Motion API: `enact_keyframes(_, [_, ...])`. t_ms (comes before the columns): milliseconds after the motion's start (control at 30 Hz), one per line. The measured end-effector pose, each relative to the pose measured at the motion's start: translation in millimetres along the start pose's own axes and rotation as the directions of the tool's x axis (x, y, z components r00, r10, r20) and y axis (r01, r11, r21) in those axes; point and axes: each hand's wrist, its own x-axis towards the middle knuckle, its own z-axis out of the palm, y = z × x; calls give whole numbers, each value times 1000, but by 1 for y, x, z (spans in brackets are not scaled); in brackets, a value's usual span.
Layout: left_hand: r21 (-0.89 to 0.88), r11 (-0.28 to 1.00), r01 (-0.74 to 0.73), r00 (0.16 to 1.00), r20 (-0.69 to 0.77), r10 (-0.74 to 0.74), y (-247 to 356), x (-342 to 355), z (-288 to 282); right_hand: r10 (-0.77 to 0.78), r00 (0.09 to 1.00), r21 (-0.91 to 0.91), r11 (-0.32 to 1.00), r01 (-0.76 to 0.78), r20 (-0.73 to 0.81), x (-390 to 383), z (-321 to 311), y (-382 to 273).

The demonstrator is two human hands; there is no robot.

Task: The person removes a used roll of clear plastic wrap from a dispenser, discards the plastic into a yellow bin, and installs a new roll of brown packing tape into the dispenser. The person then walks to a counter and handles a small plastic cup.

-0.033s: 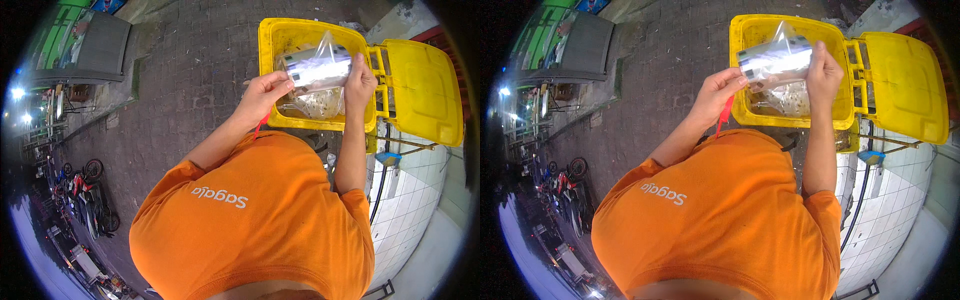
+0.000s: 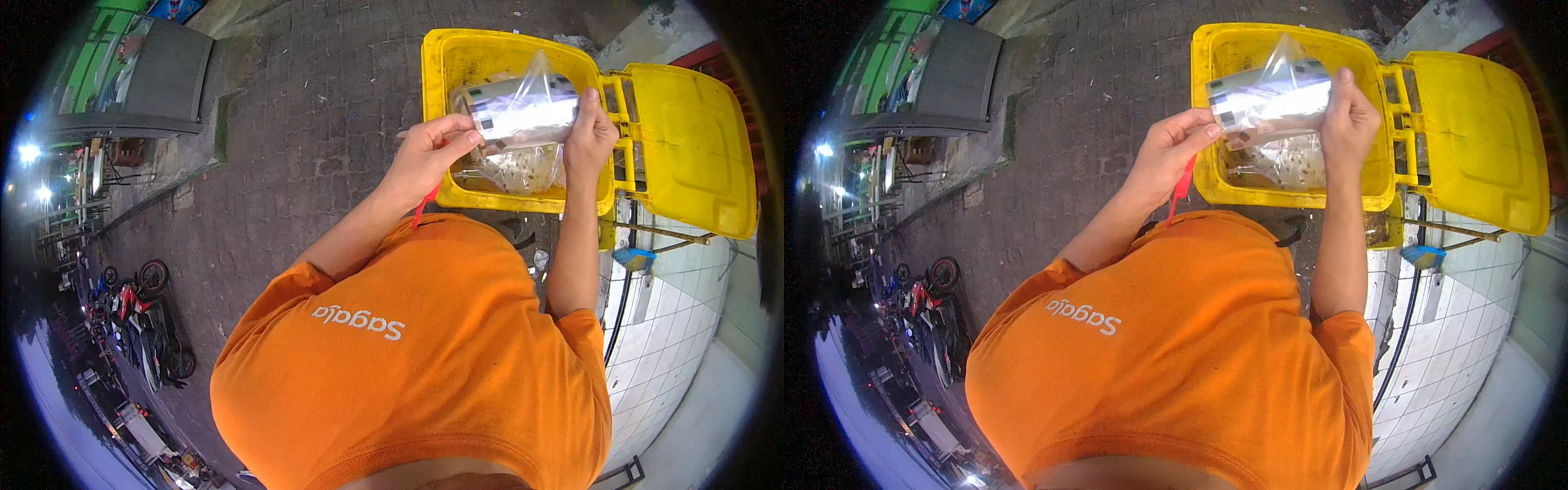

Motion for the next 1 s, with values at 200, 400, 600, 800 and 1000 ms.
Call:
enact_keyframes(200, [623,646,-441,871,123,475,4,-7,1,114,987,75,990,-122,113,10,-21,6])
enact_keyframes(400, [537,759,-369,901,5,434,22,2,-39,176,964,144,968,-207,200,-11,-25,7])
enact_keyframes(600, [274,955,-114,860,509,-44,37,64,-32,210,808,40,960,-277,551,-15,-20,-8])
enact_keyframes(800, [167,958,-232,871,473,128,-9,69,-11,186,897,-25,981,-192,400,-25,-18,-13])
enact_keyframes(1000, [309,849,-429,860,426,280,-14,70,15,-2,990,-233,972,36,143,-38,-14,-25])
